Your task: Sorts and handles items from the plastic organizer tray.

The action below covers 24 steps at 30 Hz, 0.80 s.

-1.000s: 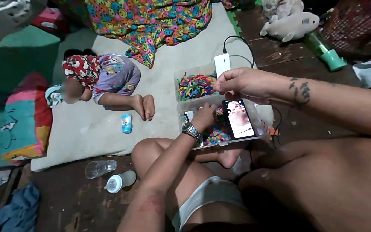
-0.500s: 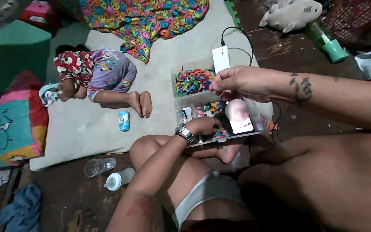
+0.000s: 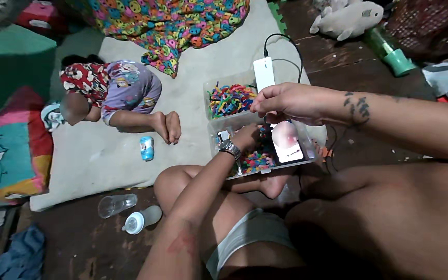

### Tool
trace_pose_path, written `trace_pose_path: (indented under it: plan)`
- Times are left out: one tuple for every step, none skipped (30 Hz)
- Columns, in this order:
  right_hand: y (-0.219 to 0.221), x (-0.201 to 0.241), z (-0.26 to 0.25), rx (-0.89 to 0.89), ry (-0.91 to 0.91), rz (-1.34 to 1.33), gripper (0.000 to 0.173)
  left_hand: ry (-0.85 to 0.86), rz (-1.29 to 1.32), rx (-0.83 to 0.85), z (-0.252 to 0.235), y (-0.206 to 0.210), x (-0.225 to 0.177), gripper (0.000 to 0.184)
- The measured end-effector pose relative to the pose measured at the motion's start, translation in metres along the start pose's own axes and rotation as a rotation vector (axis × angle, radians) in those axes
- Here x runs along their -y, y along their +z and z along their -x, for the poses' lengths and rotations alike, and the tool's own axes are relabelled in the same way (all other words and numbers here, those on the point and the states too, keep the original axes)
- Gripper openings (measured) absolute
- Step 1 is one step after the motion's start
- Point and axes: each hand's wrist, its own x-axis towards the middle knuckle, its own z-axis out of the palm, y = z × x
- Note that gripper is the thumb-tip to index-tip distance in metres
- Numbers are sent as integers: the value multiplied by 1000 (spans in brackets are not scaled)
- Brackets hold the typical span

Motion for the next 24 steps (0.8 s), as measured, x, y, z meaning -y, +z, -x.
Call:
trace_pose_path:
  plan:
    - [-1,-1,0,-4,1,7,14,10,17,-10,3,-3,0,21]
    - [0,-2,0,-9,6,7,14,14,33,-20,7,-6,-1,19]
    - [1,-2,1,-14,9,1,14,16,41,-28,11,-8,-1,19]
    - [2,-1,1,-17,13,-4,14,17,31,-34,12,-9,0,18]
    - [3,0,1,-17,18,-6,14,16,20,-38,12,-9,2,18]
    - [4,1,2,-12,23,-7,13,14,27,-37,12,-8,3,21]
    - [4,1,2,-9,24,-4,14,19,55,-37,9,-6,5,23]
    - [4,2,2,-8,21,-2,14,24,93,-25,7,-5,6,27]
    - [4,1,1,-10,19,-1,13,23,122,9,6,-4,5,28]
    - [3,1,1,-11,16,-1,12,15,124,81,7,-4,2,28]
    - [2,0,0,-9,19,-2,12,3,93,174,7,-3,0,29]
    - [2,-1,-1,-8,18,-2,11,-20,15,279,3,1,3,31]
    - [1,-1,-2,-3,17,0,11,-39,-72,341,-1,7,7,32]
    - [1,-2,-2,5,19,3,11,-54,-129,345,-3,12,11,29]
    - [1,-3,-3,8,23,3,11,-66,-142,301,-2,15,14,27]
    - [2,-3,-3,8,24,2,11,-80,-118,233,-1,17,16,28]
    - [2,-3,-3,8,24,0,11,-87,-75,172,0,16,16,29]
    - [2,-3,-2,10,25,-2,11,-81,-34,132,1,14,15,32]
    - [1,-3,-2,11,25,-3,11,-65,-11,120,3,9,13,35]
    - [1,-3,-2,9,25,-4,11,-64,0,134,4,3,10,38]
    - [1,-3,-2,4,24,-6,11,-63,14,142,6,-2,6,38]
    - [1,-3,-2,3,24,-4,11,-73,35,147,8,-7,3,38]
    - [1,-3,-2,3,23,-1,12,-84,70,148,11,-11,-2,39]
    - [1,-3,-2,6,22,2,12,-92,106,150,14,-13,-5,40]
